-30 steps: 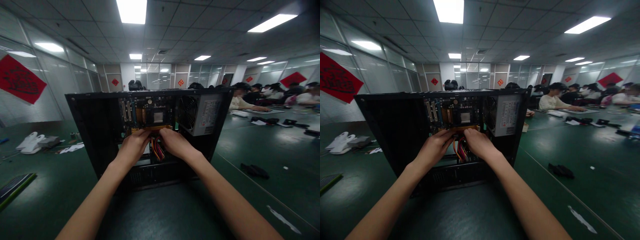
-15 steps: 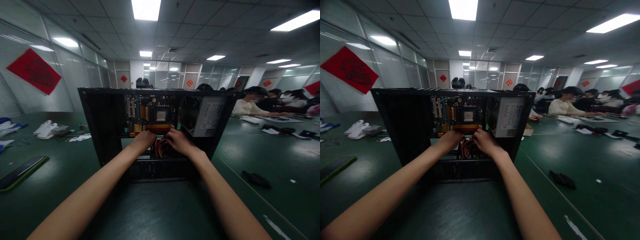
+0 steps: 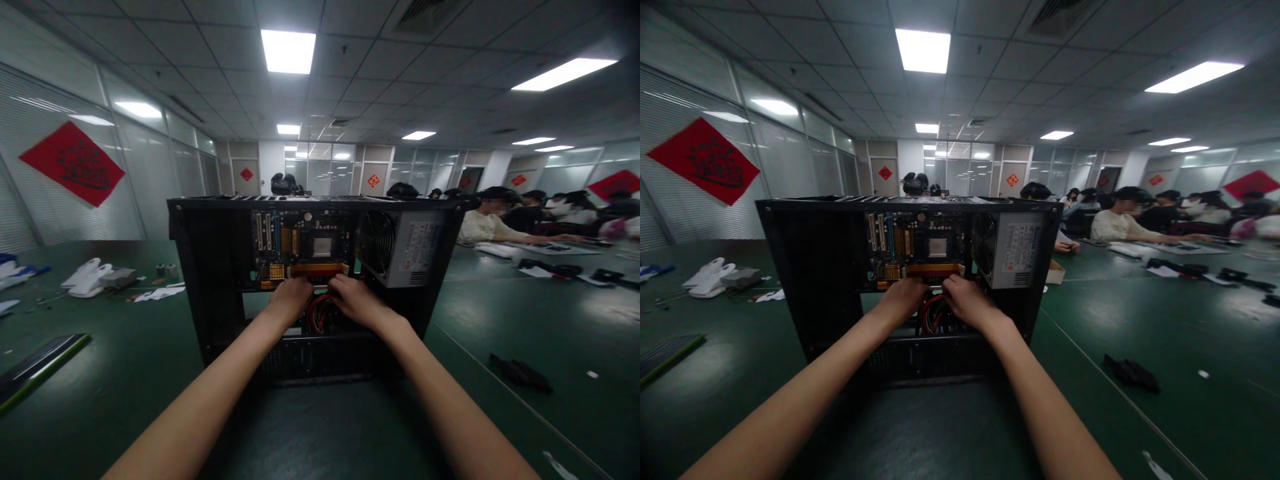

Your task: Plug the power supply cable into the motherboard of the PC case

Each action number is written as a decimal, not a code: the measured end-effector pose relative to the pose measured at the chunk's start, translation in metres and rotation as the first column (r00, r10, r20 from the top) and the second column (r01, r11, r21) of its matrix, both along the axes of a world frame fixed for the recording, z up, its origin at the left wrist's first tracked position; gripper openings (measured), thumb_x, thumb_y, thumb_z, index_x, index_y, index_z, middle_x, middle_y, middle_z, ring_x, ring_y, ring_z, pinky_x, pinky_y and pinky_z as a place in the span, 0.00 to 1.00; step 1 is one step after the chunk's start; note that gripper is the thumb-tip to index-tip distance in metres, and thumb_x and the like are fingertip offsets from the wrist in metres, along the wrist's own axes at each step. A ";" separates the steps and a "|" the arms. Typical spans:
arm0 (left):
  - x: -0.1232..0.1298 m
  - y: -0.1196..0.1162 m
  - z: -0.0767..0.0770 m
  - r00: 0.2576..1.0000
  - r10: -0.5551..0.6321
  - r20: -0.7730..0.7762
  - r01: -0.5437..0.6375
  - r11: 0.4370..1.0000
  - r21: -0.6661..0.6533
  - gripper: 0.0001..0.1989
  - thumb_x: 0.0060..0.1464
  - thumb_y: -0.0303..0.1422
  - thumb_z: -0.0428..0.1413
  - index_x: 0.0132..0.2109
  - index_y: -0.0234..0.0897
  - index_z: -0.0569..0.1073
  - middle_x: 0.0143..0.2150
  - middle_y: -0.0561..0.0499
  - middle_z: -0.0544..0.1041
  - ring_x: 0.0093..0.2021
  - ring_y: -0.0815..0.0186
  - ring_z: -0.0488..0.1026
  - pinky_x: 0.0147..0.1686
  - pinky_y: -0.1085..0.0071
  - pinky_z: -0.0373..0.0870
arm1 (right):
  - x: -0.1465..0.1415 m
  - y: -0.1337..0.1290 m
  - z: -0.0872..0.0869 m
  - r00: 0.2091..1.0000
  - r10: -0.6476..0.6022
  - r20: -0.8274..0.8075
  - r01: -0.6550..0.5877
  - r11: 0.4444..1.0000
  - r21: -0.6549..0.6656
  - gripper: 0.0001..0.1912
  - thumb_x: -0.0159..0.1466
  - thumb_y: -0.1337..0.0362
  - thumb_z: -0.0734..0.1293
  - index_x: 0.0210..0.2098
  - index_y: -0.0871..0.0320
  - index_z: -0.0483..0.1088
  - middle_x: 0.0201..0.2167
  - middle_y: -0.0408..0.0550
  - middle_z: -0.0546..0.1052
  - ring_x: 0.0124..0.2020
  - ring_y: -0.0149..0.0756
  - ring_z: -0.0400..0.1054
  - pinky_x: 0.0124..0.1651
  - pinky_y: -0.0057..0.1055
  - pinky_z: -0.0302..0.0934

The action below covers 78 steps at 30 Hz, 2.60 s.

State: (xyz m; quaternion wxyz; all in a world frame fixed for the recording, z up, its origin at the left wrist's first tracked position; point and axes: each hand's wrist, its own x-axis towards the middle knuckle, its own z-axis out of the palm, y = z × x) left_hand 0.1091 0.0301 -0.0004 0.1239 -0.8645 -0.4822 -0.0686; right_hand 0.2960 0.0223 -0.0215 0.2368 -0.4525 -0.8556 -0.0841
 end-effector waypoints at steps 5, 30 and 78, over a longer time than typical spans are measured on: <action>-0.001 0.003 -0.001 1.000 -0.013 0.020 0.013 1.000 0.022 0.16 0.61 0.22 0.46 0.46 0.28 0.78 0.45 0.33 0.78 0.46 0.47 0.78 0.43 0.57 0.76 | 0.000 -0.004 0.001 0.999 0.008 0.049 -0.010 0.999 0.031 0.05 0.68 0.71 0.61 0.37 0.59 0.68 0.39 0.49 0.71 0.40 0.36 0.68 0.38 0.29 0.56; -0.006 0.008 -0.009 0.983 0.039 0.177 -0.037 0.999 -0.013 0.14 0.62 0.29 0.48 0.45 0.38 0.79 0.43 0.39 0.80 0.45 0.52 0.79 0.41 0.62 0.74 | -0.006 0.018 -0.001 0.969 -0.002 0.248 -0.019 0.996 0.082 0.03 0.65 0.73 0.64 0.38 0.61 0.67 0.42 0.52 0.71 0.40 0.37 0.68 0.39 0.30 0.57; -0.003 0.008 -0.005 0.959 0.081 0.271 -0.052 0.992 -0.113 0.15 0.63 0.34 0.50 0.45 0.37 0.81 0.44 0.39 0.81 0.47 0.57 0.77 0.48 0.64 0.71 | -0.003 0.015 -0.002 0.971 -0.177 0.161 0.178 0.984 0.010 0.13 0.69 0.69 0.59 0.45 0.58 0.74 0.43 0.53 0.79 0.44 0.39 0.73 0.45 0.29 0.61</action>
